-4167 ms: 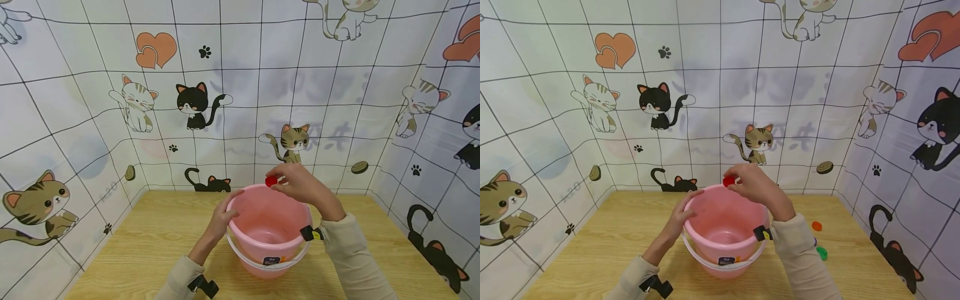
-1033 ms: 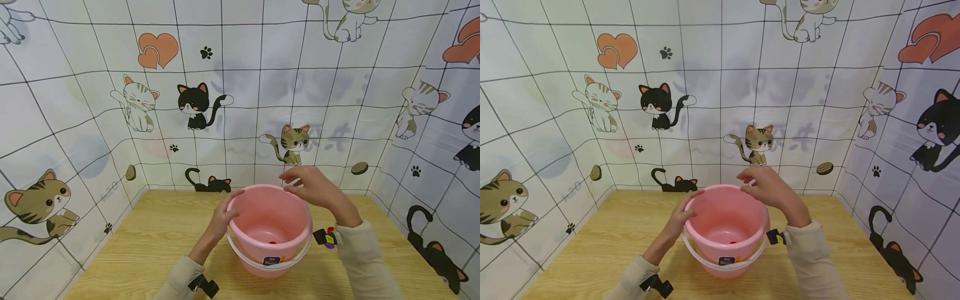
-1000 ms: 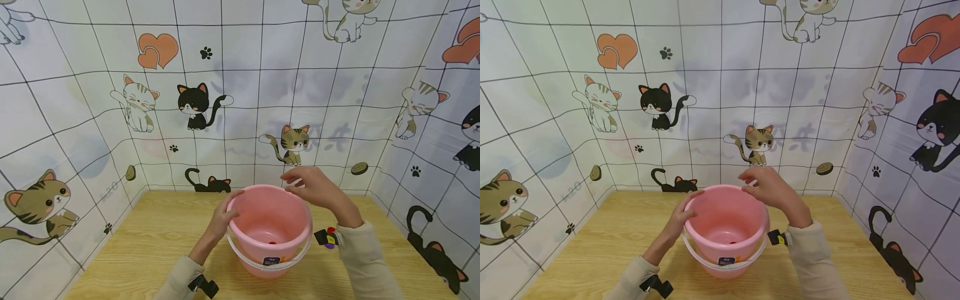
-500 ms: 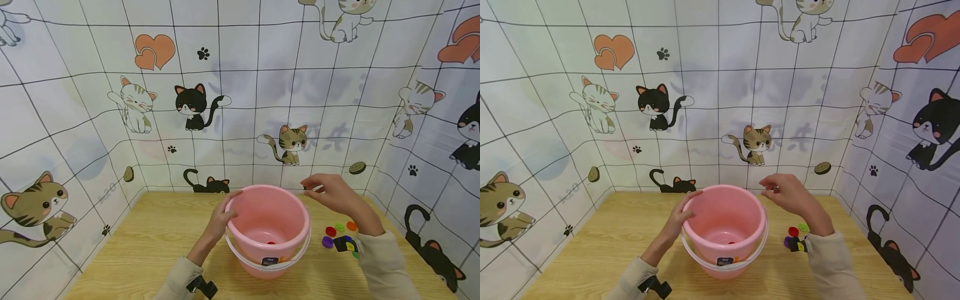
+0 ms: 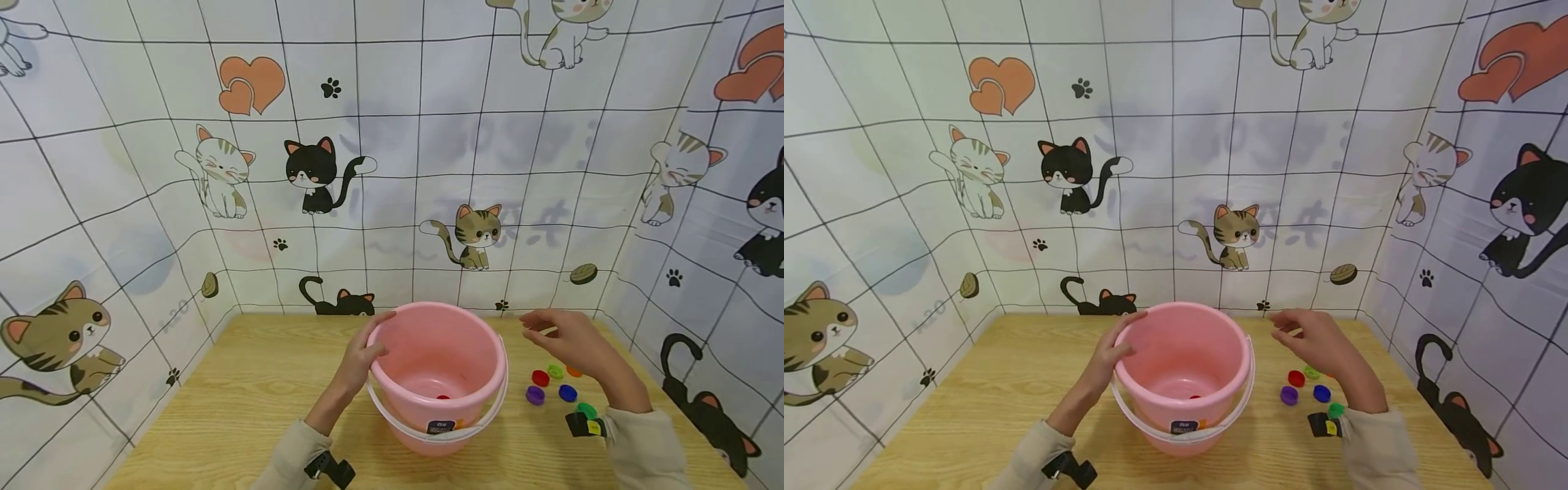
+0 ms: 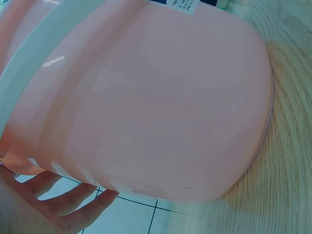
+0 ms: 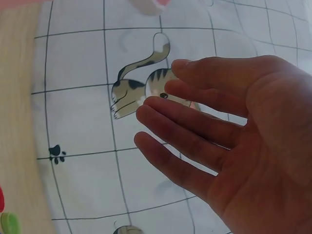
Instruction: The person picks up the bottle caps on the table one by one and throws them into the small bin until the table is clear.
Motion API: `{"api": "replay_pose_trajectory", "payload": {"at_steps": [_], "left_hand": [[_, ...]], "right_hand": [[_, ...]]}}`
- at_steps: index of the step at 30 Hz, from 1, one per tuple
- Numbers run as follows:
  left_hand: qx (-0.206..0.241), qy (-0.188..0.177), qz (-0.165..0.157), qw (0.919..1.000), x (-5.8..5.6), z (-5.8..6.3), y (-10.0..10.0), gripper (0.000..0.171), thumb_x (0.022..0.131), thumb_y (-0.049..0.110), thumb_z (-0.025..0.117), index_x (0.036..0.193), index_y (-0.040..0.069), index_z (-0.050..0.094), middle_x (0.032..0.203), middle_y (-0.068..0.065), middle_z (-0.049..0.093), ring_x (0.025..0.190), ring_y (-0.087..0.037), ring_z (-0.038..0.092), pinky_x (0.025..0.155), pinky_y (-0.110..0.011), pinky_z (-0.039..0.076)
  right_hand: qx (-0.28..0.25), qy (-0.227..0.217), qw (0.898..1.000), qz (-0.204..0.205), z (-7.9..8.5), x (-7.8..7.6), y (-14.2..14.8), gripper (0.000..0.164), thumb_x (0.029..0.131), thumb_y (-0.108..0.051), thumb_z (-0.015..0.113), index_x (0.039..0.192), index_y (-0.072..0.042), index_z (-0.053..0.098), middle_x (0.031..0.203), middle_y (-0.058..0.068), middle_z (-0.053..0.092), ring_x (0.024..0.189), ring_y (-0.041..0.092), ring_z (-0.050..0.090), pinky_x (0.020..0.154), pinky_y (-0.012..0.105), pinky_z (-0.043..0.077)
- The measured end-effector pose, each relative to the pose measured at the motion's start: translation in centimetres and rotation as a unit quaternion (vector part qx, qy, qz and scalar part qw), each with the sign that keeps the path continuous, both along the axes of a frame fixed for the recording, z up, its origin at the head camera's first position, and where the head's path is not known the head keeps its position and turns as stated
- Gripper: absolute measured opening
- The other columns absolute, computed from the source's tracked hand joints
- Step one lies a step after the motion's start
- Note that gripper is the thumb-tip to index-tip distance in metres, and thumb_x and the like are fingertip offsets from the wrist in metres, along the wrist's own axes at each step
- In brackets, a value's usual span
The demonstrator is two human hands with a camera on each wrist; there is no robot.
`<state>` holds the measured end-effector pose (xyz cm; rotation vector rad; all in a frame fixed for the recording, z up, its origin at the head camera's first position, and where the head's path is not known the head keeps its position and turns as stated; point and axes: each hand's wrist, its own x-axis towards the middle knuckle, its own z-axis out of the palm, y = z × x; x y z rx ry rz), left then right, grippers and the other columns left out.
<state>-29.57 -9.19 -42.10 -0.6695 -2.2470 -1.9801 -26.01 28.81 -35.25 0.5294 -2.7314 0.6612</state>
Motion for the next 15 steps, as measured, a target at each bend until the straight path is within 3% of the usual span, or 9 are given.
{"api": "replay_pose_trajectory", "payload": {"at_steps": [8,15], "left_hand": [[0.006,-0.001,-0.002,1.0000,0.1,0.1,0.0,0.068,0.082,0.009,0.052,0.149,0.019,0.054,0.148,-0.014,0.056,0.121,-0.036,0.061,0.094,-0.050,0.057],[0.004,0.002,-0.005,1.0000,0.0,0.0,-0.1,0.067,0.083,0.009,0.052,0.150,0.017,0.053,0.149,-0.016,0.054,0.122,-0.037,0.060,0.092,-0.051,0.058]], "right_hand": [[-0.008,0.007,1.000,-0.002,-2.5,-0.1,1.6,0.026,0.097,-0.017,0.070,0.117,-0.001,0.073,0.109,0.013,0.077,0.097,0.029,0.072,0.076,0.038,0.063],[-0.009,-0.027,1.000,-0.014,-4.5,-0.2,2.3,0.025,0.096,-0.016,0.071,0.116,-0.003,0.073,0.107,0.009,0.077,0.096,0.026,0.072,0.077,0.038,0.063]]}}
